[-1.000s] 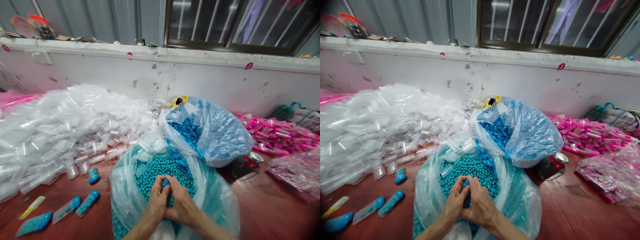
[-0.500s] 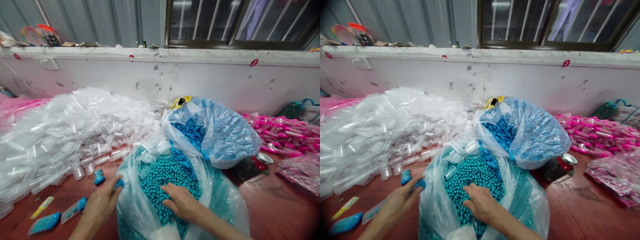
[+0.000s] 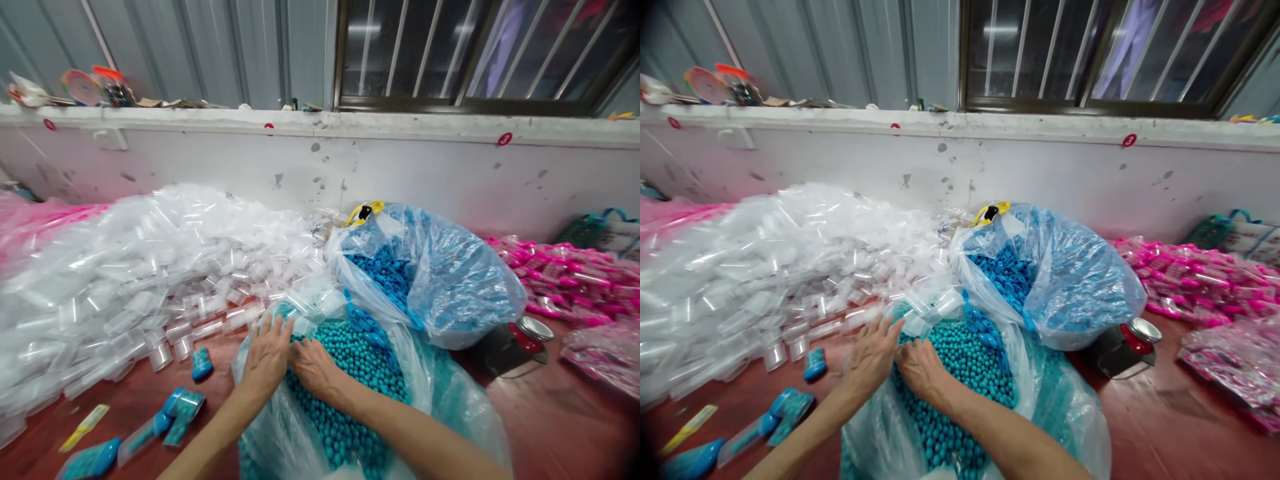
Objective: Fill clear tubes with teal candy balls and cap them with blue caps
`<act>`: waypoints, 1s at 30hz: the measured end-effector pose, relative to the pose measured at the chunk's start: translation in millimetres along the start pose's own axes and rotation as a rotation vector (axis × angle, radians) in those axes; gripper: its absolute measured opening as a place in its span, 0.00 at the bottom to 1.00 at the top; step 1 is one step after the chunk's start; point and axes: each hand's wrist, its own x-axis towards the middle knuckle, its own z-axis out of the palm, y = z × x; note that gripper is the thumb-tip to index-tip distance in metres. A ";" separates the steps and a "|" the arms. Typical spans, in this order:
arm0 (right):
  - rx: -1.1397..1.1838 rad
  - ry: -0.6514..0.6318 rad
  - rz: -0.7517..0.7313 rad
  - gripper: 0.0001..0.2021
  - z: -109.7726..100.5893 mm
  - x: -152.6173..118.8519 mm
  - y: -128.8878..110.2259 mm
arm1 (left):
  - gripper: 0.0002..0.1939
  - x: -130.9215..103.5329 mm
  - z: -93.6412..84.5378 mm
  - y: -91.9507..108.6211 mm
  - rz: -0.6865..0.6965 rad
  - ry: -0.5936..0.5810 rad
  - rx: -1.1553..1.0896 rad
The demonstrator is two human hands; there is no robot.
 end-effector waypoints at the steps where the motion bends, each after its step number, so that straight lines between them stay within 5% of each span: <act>1: -0.034 -0.010 -0.008 0.11 -0.2 -5.3 3.0 | 0.21 5.7 7.9 -1.4 0.045 0.004 0.035; 6: -0.209 -0.025 -0.047 0.08 -8.2 -41.1 25.4 | 0.21 27.3 36.3 -6.3 0.173 -0.060 0.072; 14: 0.050 -0.044 0.335 0.08 -21.0 -74.4 56.6 | 0.18 15.6 33.6 11.5 0.198 -0.076 -0.093; 17: -0.060 -0.047 0.440 0.08 -26.0 -66.4 53.8 | 0.21 17.2 36.1 12.3 0.181 -0.103 -0.111; 21: -0.080 0.049 0.344 0.18 -16.7 -34.0 41.3 | 0.19 27.8 37.8 12.5 0.138 -0.211 -0.171; 25: -0.022 0.033 0.291 0.12 0.6 -5.4 39.2 | 0.19 29.9 31.4 13.6 0.125 -0.226 -0.166; 30: 0.053 0.037 0.173 0.10 -7.3 -16.6 48.6 | 0.17 26.2 15.7 17.4 0.168 -0.218 -0.277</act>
